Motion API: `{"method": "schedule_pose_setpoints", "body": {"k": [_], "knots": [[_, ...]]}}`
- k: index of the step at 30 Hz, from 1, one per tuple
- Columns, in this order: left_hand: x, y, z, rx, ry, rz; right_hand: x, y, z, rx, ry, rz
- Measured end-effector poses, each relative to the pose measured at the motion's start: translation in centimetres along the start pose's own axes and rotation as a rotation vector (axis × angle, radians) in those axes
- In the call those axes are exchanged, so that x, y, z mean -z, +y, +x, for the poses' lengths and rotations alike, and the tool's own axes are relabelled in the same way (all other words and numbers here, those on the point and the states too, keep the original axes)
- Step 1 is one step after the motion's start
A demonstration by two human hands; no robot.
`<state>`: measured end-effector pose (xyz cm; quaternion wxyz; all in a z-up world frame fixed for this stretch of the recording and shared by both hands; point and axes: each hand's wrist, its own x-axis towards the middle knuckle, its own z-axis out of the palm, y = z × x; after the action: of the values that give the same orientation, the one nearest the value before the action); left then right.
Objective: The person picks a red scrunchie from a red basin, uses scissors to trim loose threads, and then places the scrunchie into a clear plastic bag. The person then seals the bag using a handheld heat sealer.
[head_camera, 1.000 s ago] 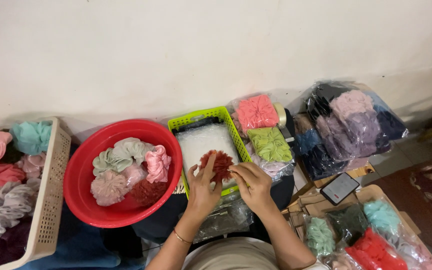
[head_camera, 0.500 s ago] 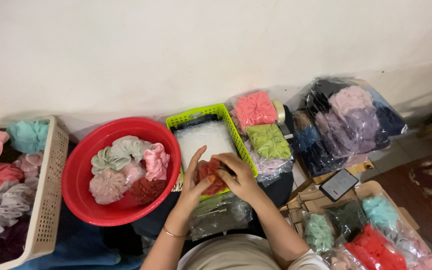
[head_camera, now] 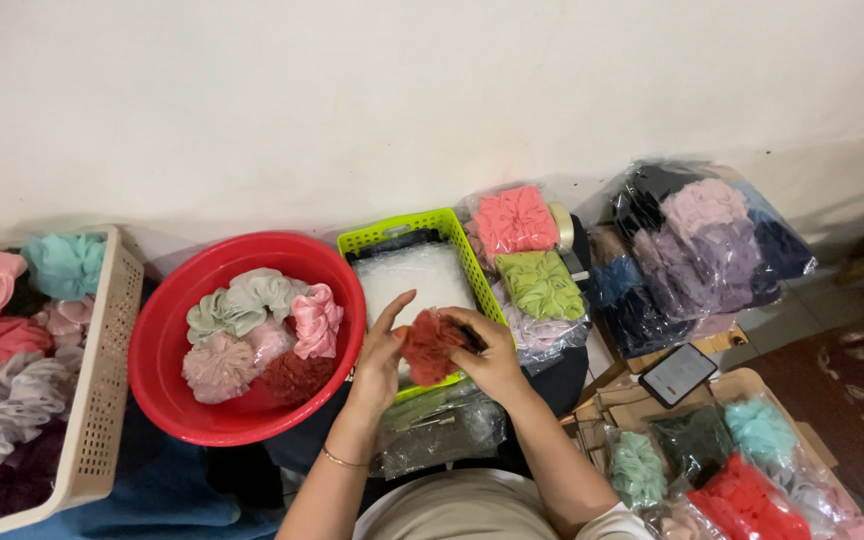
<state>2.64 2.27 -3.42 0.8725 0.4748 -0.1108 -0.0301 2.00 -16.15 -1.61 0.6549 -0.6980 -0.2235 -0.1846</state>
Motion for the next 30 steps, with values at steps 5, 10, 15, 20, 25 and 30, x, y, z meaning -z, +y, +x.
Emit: {"method": "schedule_pose_setpoints", "body": {"k": [5, 10, 15, 20, 25, 30], "knots": [[-3.6, 2.7, -0.8, -0.024, -0.015, 0.167, 0.6, -1.2, 0.6, 0.121, -0.094, -0.035], [-2.5, 1.4, -0.6, -0.021, 0.013, 0.111, 1.9, -1.7, 0.6, 0.218, -0.061, -0.047], [-1.2, 0.4, -0.2, -0.038, -0.033, 0.063, 1.2, -1.9, 0.2, 0.187, -0.020, -0.193], [-0.1, -0.8, 0.4, -0.089, -0.007, -0.023, 1.5, -3.4, 0.4, 0.253, 0.028, -0.202], [0.2, 1.7, 0.3, -0.139, 0.076, -0.094, 1.4, -4.3, -1.2, 0.246, 0.025, -0.246], [2.7, 7.6, -0.3, -0.323, 0.194, -0.073, -0.6, -5.3, -2.9, 0.254, -0.052, -0.262]]}}
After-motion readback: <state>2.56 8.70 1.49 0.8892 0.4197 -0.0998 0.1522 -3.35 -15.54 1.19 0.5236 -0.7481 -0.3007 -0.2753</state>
